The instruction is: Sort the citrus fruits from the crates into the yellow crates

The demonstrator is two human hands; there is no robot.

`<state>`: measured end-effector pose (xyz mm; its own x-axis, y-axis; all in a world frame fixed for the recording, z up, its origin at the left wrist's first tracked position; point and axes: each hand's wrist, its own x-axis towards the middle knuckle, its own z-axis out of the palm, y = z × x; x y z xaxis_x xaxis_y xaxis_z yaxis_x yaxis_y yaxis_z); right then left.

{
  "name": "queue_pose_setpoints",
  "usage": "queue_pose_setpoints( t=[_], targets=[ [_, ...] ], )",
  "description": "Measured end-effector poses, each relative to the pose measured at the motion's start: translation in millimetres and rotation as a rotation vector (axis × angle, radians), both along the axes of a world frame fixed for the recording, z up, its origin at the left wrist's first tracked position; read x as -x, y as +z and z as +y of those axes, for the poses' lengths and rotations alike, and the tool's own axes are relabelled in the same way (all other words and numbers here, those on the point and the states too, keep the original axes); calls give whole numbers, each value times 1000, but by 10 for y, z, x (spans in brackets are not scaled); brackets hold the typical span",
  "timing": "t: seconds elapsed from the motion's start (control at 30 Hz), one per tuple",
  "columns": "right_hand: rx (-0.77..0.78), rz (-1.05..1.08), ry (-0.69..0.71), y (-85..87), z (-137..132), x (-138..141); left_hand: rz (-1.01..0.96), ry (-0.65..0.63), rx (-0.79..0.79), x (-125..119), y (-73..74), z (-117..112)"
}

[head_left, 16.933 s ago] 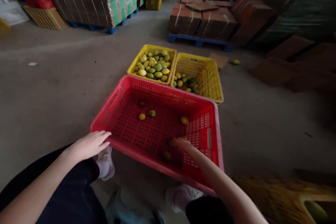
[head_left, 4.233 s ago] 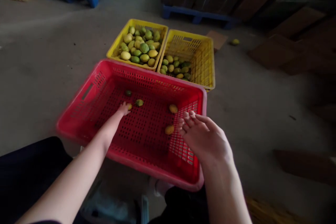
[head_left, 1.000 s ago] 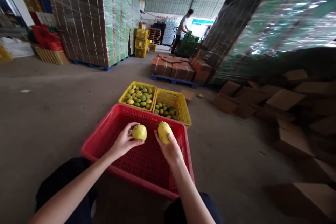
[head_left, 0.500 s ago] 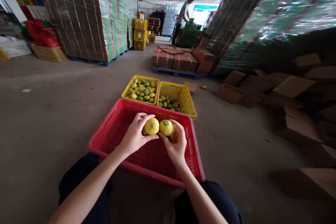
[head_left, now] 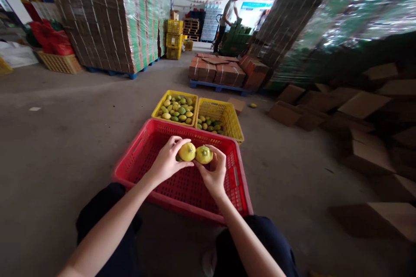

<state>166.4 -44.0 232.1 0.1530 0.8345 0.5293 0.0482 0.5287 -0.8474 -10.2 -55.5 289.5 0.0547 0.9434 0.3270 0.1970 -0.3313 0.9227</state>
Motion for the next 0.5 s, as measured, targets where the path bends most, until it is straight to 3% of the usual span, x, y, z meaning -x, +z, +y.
queue_pose_setpoints(
  t=[0.1,0.23,0.37,0.5],
  targets=[
    [197,66,198,74,36,-75,-228,-23,172,30,8,60],
    [455,230,412,92,81,-134,-477,-139,539,65,-84,162],
    [624,371,441,37,57,-92,-654,-177,782,50,-198,189],
    [624,342,363,42,11,-70,-644,-129,784,11,-202,155]
  ],
)
